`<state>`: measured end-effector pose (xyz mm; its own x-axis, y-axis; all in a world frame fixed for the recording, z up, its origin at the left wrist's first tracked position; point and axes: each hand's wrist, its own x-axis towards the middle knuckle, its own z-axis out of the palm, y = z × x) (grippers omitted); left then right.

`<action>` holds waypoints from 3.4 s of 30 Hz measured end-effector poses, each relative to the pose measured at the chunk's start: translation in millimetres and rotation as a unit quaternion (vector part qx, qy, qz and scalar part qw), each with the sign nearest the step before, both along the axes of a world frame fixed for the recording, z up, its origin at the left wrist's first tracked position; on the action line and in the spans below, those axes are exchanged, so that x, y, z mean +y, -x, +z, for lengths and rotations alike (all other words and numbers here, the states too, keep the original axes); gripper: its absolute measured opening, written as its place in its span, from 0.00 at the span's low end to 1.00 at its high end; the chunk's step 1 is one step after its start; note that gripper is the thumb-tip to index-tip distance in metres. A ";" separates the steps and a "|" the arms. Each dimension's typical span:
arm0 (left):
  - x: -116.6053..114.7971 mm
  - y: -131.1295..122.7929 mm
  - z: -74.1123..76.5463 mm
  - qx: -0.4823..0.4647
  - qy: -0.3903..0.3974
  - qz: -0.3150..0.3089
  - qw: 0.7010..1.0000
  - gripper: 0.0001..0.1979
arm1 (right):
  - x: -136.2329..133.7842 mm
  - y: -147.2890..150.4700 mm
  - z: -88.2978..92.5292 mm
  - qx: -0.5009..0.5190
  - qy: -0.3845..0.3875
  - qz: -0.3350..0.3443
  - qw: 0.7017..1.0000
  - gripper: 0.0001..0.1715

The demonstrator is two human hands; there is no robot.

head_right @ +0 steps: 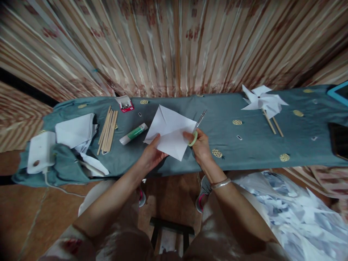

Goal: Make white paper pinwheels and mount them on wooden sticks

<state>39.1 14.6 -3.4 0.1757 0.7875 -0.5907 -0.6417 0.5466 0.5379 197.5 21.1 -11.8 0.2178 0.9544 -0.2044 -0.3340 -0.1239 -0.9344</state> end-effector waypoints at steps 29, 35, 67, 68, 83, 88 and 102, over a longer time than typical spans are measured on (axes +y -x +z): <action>33.4 34.9 17.7 0.016 -0.084 0.177 0.980 0.08 | -46.9 -0.7 14.1 -0.151 0.074 0.428 0.888 0.31; 30.8 33.5 17.6 0.016 -0.090 0.174 0.980 0.06 | -46.9 0.7 14.4 -0.130 0.086 0.413 0.897 0.27; 21.5 25.1 13.0 0.043 -0.092 0.121 0.987 0.07 | -44.4 2.9 18.2 -0.141 0.094 0.388 0.906 0.29; 21.4 25.2 12.9 0.044 -0.093 0.121 0.987 0.07 | -44.4 2.7 17.9 -0.141 0.095 0.389 0.906 0.29; 20.3 23.5 11.1 0.036 -0.073 0.123 0.989 0.09 | -43.8 4.6 15.6 -0.136 0.090 0.367 0.916 0.29; 17.9 21.7 8.0 0.033 -0.099 0.111 0.988 0.08 | -43.3 4.0 17.7 -0.145 0.088 0.364 0.916 0.30; 15.8 18.2 11.9 0.037 -0.074 0.108 0.991 0.04 | -43.3 5.3 17.0 -0.143 0.097 0.356 0.918 0.31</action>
<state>20.8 30.3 8.5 -0.0463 0.8811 -0.4707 -0.6912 0.3119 0.6519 192.2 -22.2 5.2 -0.3756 0.8273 -0.4176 0.1527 -0.3892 -0.9084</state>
